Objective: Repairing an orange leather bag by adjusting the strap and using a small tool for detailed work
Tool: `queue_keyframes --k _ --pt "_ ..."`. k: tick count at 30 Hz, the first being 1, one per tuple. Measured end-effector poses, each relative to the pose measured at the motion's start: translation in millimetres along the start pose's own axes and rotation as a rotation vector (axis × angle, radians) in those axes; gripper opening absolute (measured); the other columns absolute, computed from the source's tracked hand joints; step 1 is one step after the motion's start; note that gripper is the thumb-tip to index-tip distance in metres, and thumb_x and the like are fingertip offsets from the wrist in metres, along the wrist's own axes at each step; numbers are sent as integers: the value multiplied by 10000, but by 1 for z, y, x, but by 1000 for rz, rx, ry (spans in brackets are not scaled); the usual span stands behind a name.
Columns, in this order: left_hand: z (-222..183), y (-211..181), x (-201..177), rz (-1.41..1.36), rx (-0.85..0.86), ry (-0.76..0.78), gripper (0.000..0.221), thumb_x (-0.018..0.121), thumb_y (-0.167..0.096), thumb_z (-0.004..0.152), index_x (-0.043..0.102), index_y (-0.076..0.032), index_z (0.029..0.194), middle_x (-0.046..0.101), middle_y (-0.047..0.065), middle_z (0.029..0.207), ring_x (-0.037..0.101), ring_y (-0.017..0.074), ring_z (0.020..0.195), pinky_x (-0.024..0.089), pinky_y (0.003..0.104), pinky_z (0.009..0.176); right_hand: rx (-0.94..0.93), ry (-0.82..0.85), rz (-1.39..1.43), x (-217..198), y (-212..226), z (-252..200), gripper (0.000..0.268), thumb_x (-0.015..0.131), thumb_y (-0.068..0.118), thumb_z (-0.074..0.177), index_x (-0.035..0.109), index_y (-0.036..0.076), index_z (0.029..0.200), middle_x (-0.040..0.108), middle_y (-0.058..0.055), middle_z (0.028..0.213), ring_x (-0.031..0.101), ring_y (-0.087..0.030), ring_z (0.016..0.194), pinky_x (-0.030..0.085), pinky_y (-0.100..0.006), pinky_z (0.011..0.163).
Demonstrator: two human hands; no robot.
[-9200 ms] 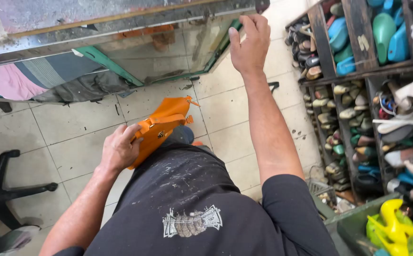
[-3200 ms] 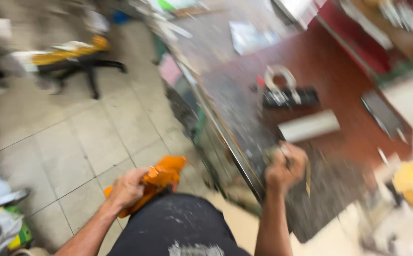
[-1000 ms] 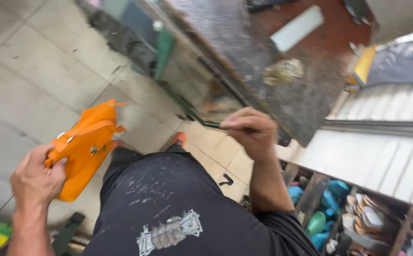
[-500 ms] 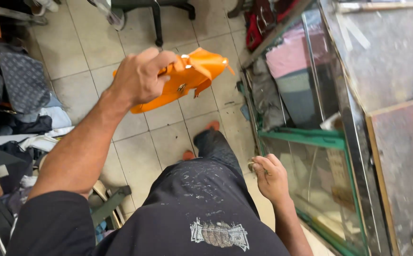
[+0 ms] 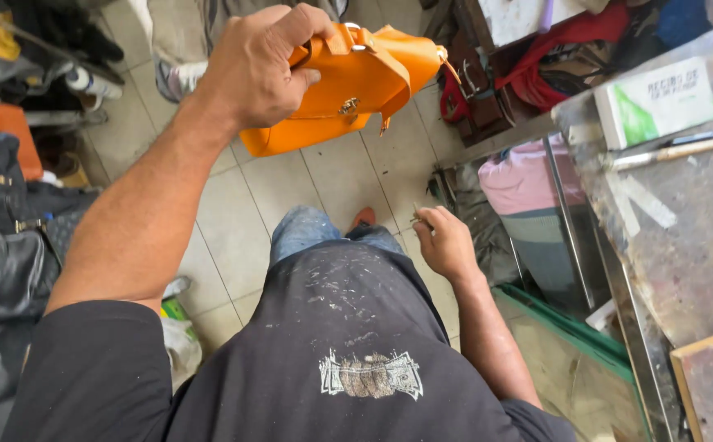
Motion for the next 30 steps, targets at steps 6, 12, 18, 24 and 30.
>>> queue_keyframes --k 6,12,18,24,30 --pt "100 91 20 -36 145 57 473 774 -33 829 514 -111 1216 582 127 881 590 358 731 442 496 572 96 -32 -40 23 -29 58 174 639 161 938 694 101 1091 706 -87 978 685 -318 886 529 -426 766" --pt "206 167 74 -116 262 116 457 794 -45 780 618 -128 1194 581 56 807 577 292 728 465 465 606 716 -189 58 56 -80 35 90 659 186 904 673 130 973 717 -60 978 649 -282 908 466 -393 806" --pt "310 208 137 -151 352 180 487 797 -76 770 570 -148 1194 642 61 982 619 355 825 474 504 679 1061 -209 251 103 -56 49 96 627 203 907 691 137 879 706 -34 846 629 -215 785 486 -383 733" --pt "383 263 198 -67 429 33 268 831 -148 863 591 -52 933 658 129 892 620 365 786 450 496 660 1211 -203 307 184 -142 43 267 668 283 847 763 196 1081 785 -16 1116 714 -235 1037 523 -379 927" --pt "438 296 223 -94 308 32 445 943 -104 942 585 3 1184 540 147 840 583 411 761 458 586 727 1559 -625 505 131 -159 -5 242 709 174 897 747 89 1120 763 -71 1074 697 -196 983 532 -327 920"
Point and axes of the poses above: each hand's wrist, its own z-axis towards the middle knuckle, its own x-axis out of the palm, y = z × x, the point moved 8 cm from there along z, towards the middle knuckle
